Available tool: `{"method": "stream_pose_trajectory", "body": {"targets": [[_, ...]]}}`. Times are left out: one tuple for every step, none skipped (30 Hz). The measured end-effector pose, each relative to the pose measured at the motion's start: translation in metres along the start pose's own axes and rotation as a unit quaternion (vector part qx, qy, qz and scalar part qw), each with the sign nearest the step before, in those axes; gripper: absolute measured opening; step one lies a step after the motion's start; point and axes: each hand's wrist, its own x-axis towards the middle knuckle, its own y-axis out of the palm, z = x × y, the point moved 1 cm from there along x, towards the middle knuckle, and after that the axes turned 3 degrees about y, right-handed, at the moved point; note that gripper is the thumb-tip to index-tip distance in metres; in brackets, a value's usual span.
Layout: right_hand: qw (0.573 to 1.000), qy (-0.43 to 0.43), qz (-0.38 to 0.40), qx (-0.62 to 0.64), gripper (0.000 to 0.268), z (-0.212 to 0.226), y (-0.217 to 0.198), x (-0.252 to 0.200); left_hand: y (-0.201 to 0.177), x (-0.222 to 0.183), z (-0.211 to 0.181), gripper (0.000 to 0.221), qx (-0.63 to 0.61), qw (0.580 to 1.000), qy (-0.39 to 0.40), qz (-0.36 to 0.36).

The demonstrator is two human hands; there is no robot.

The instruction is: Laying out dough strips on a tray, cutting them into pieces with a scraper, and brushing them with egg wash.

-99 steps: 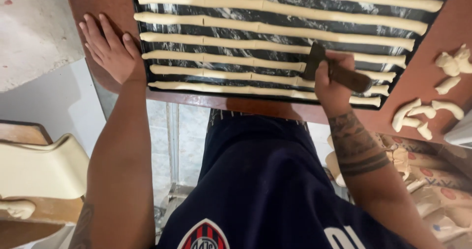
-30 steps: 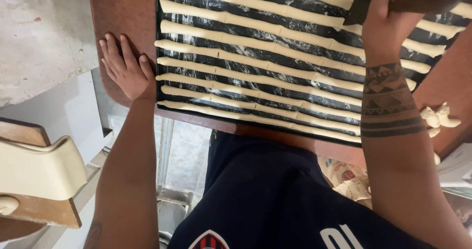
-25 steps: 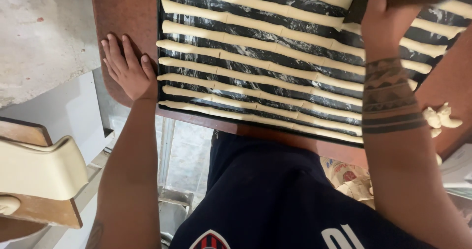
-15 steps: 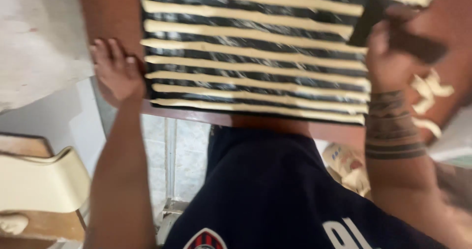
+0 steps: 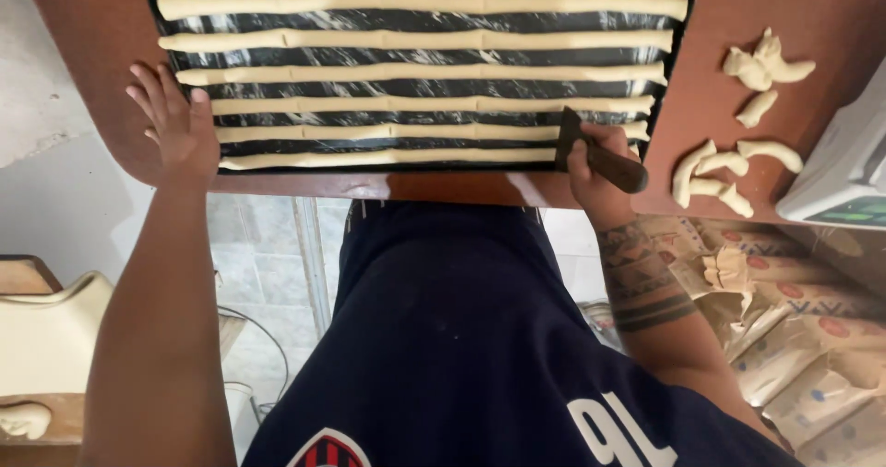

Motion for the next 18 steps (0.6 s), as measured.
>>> {"method": "stream_pose_trajectory", "body": {"targets": [[1.000, 0.004, -0.003, 0.012, 0.022, 0.002, 0.000, 0.002, 0.000, -0.001, -0.001, 0.121, -0.005, 1.000, -0.003, 0.001], [1.000, 0.008, -0.005, 0.023, 0.020, 0.005, 0.000, 0.004, -0.001, -0.001, -0.003, 0.122, -0.011, 1.000, -0.007, 0.002], [1.000, 0.008, -0.004, 0.025, 0.020, 0.001, 0.001, 0.005, 0.001, 0.002, 0.000, 0.122, -0.009, 1.000, -0.008, 0.002], [1.000, 0.009, -0.008, 0.024, 0.020, -0.003, 0.002, 0.005, 0.002, 0.005, 0.004, 0.125, -0.003, 1.000, -0.011, 0.001], [1.000, 0.008, -0.012, 0.023, 0.020, -0.007, 0.004, 0.007, 0.002, 0.009, 0.007, 0.129, 0.003, 1.000, -0.013, -0.001], [1.000, 0.008, -0.011, 0.025, 0.020, -0.009, 0.005, 0.006, 0.001, 0.007, 0.005, 0.129, 0.005, 1.000, -0.015, -0.003], [1.000, 0.009, -0.006, 0.027, 0.021, -0.011, 0.005, 0.006, 0.001, 0.005, 0.003, 0.125, 0.005, 1.000, -0.020, 0.003], [1.000, 0.011, -0.001, 0.029, 0.021, -0.012, 0.005, 0.005, 0.000, 0.004, 0.001, 0.120, 0.005, 1.000, -0.025, 0.009], [1.000, 0.011, 0.000, 0.030, 0.021, -0.014, 0.006, 0.005, 0.001, 0.004, -0.001, 0.120, 0.005, 1.000, -0.027, 0.008], [1.000, 0.010, -0.001, 0.021, 0.020, -0.015, 0.006, 0.005, 0.000, 0.004, -0.003, 0.122, 0.007, 1.000, -0.029, 0.008], [1.000, 0.008, -0.002, 0.012, 0.019, -0.016, 0.007, 0.005, 0.000, 0.003, -0.004, 0.124, 0.009, 0.999, -0.034, 0.008], [1.000, 0.008, 0.001, 0.013, 0.019, -0.016, 0.008, 0.004, 0.002, 0.003, -0.001, 0.124, 0.009, 0.999, -0.036, 0.008], [1.000, 0.018, 0.001, -0.004, 0.020, -0.017, 0.011, 0.005, 0.003, 0.005, 0.002, 0.120, 0.012, 0.999, -0.035, 0.007], [0.999, 0.029, 0.001, -0.021, 0.021, -0.018, 0.013, 0.005, 0.003, 0.007, 0.005, 0.116, 0.015, 0.999, -0.034, 0.007], [0.999, 0.029, 0.003, -0.020, 0.021, -0.019, 0.015, 0.006, 0.003, 0.007, 0.006, 0.116, 0.016, 0.999, -0.036, 0.007], [1.000, 0.024, 0.010, -0.002, 0.019, -0.019, 0.016, 0.008, 0.003, 0.006, 0.006, 0.117, 0.022, 0.999, -0.037, 0.008], [1.000, 0.018, 0.014, 0.016, 0.017, -0.020, 0.017, 0.011, 0.004, 0.008, 0.005, 0.117, 0.026, 0.999, -0.036, 0.008], [1.000, 0.017, 0.014, 0.016, 0.017, -0.017, 0.014, 0.014, 0.004, 0.008, 0.007, 0.117, 0.026, 0.999, -0.036, 0.007]]}}
